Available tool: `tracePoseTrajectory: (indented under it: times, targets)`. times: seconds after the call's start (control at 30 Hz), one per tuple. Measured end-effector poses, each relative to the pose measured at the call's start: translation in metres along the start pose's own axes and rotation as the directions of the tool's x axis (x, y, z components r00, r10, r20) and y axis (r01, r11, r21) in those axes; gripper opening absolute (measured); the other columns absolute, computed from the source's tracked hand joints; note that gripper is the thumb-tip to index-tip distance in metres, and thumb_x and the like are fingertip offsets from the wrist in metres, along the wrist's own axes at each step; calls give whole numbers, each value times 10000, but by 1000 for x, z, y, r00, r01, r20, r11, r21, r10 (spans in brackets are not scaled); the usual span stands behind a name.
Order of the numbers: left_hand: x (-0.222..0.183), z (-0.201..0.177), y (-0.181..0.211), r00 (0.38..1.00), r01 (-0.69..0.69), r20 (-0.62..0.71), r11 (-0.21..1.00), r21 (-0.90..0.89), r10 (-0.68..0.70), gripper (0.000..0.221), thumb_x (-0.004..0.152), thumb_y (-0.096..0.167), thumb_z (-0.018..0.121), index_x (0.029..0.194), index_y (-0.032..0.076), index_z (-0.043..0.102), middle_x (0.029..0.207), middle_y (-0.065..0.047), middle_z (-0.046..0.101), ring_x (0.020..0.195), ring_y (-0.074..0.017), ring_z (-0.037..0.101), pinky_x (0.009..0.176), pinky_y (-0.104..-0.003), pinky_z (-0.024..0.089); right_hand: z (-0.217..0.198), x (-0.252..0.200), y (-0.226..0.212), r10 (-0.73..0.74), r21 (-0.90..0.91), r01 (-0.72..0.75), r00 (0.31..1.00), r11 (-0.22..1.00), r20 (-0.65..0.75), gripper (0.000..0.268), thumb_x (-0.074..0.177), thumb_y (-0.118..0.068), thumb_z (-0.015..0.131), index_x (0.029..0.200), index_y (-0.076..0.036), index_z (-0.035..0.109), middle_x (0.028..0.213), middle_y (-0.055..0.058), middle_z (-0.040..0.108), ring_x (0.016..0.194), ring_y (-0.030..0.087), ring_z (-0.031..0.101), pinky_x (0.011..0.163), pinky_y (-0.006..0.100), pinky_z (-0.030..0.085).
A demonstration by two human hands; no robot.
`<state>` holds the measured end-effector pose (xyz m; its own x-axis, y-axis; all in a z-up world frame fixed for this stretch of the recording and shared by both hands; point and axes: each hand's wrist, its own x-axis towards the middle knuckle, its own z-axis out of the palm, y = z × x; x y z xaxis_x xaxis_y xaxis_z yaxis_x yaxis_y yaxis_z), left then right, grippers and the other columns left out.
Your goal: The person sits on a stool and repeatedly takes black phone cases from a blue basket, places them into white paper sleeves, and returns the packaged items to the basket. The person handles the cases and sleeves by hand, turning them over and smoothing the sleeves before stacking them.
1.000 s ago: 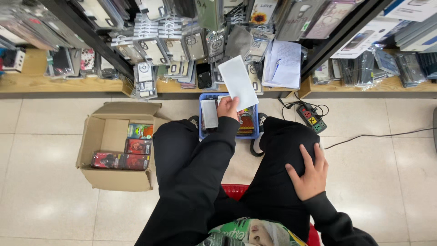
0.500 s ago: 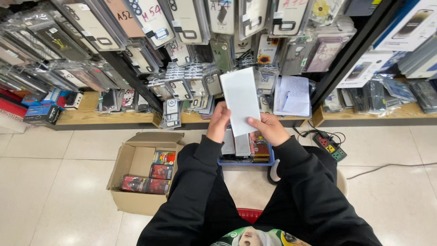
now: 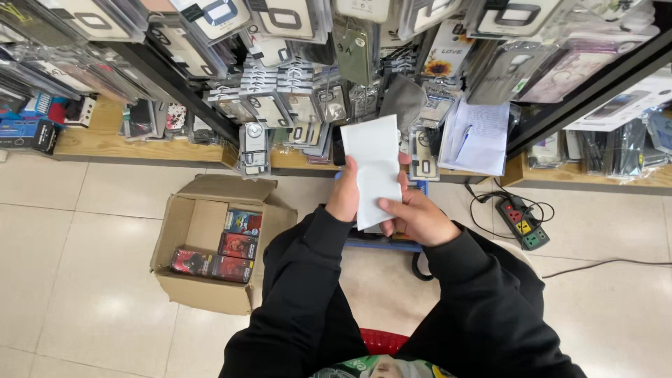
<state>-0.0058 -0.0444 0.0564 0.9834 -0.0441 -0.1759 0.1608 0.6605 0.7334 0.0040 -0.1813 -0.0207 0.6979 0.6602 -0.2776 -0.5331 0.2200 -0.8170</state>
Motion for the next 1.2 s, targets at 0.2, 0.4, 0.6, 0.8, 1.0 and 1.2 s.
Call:
tracePoseTrajectory:
  times: [0.2, 0.4, 0.6, 0.8, 1.0, 1.2]
  targets:
    - [-2, -24, -28, 995, 9, 103, 1000, -17, -7, 887, 920, 769, 291, 1256, 23, 633, 1119, -220, 693, 744, -243, 735, 567, -289, 625, 20, -13, -24, 91, 343, -62, 993, 937, -69, 175, 895, -61, 660, 886, 95, 583, 660, 190, 604, 613, 263, 668, 633, 452, 598]
    - [2, -49, -41, 947, 114, 307, 991, -64, -89, 993, 891, 784, 275, 1268, -90, 558, 1022, -313, 673, 505, -271, 676, 325, -312, 559, 8, -22, 4, -50, 322, 63, 998, 945, -49, 289, 834, 67, 662, 689, -58, 446, 699, 262, 634, 670, 382, 699, 655, 451, 593]
    - [26, -69, -28, 820, 371, 549, 881, -292, -163, 1162, 700, 920, 455, 1331, -53, 525, 1135, -384, 610, 795, -466, 692, 538, -618, 565, -5, -18, 13, -216, -120, 211, 976, 970, -35, 196, 819, -29, 748, 935, 126, 720, 760, 278, 703, 729, 299, 710, 672, 419, 609]
    - [6, -41, -33, 930, -134, 323, 979, -153, 178, 972, 918, 745, 173, 1290, -90, 504, 1085, -357, 632, 840, -375, 711, 652, -467, 616, 1, -14, 27, -278, -64, 272, 951, 960, -136, 105, 831, -5, 722, 880, 87, 736, 728, 262, 703, 731, 276, 706, 687, 410, 601]
    - [0, -40, -49, 930, -185, 321, 983, -18, 180, 858, 972, 687, 162, 1371, 5, 495, 1311, -259, 589, 1175, -337, 611, 1028, -464, 478, 1, -8, 43, -170, 227, 230, 952, 946, -256, 170, 885, -60, 669, 1015, 33, 723, 946, 214, 718, 849, 303, 715, 767, 487, 594]
    - [7, -67, -39, 881, 70, 470, 965, -251, 59, 881, 941, 722, 283, 1389, -22, 435, 1169, -341, 613, 951, -388, 694, 833, -513, 587, -33, -19, 13, -177, -184, 160, 981, 970, -79, 81, 815, -25, 733, 849, 49, 740, 739, 136, 701, 672, 173, 622, 625, 338, 558]
